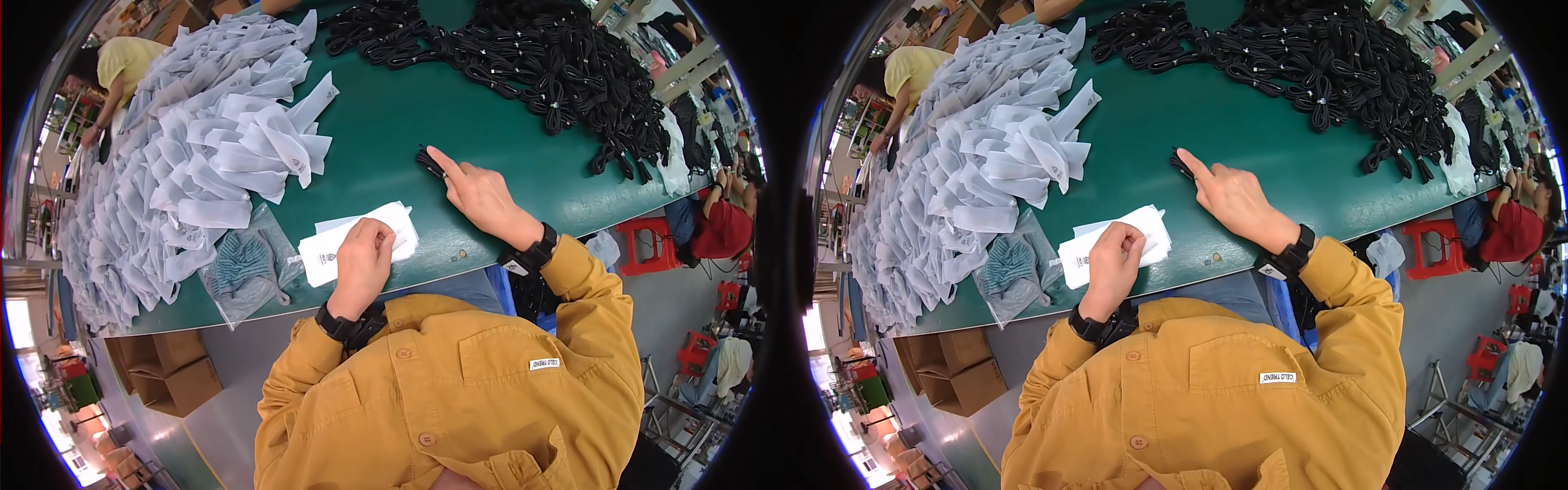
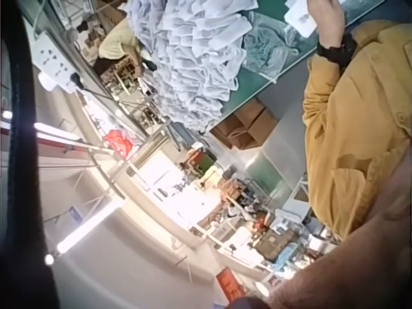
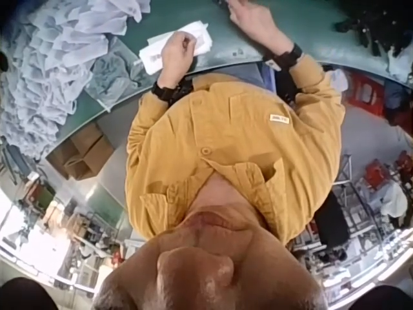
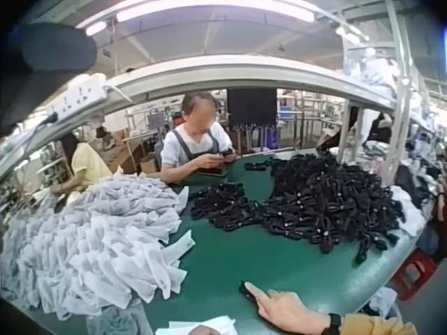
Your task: The person picks up a cable from a pile, slides it into a plastic sleeve, and sets the packaged item aside on the table, repeating the process for several cables.
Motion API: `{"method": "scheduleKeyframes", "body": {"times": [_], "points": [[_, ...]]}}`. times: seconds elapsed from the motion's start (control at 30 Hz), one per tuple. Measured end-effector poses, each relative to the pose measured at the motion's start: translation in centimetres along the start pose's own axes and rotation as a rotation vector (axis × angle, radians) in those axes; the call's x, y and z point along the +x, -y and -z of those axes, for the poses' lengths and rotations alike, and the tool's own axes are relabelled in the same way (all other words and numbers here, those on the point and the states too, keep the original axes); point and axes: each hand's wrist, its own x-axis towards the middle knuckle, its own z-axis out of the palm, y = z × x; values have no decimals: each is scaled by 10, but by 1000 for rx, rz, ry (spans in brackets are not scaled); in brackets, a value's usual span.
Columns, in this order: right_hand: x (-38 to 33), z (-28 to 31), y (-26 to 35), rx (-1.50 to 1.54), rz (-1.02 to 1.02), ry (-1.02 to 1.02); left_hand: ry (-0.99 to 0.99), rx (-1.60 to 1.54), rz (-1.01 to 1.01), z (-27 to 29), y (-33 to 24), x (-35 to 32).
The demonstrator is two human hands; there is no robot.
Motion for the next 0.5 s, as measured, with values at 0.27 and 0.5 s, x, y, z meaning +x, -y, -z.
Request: {"method": "scheduleKeyframes", "body": {"times": [0.27, 0.5], "points": [[-1, -4, -13, 183, -107, 32, -8, -86, 11, 1, -5, 2], [-13, 13, 10, 449, -26, -53, -3, -122, 120, 1, -3, 3]]}}
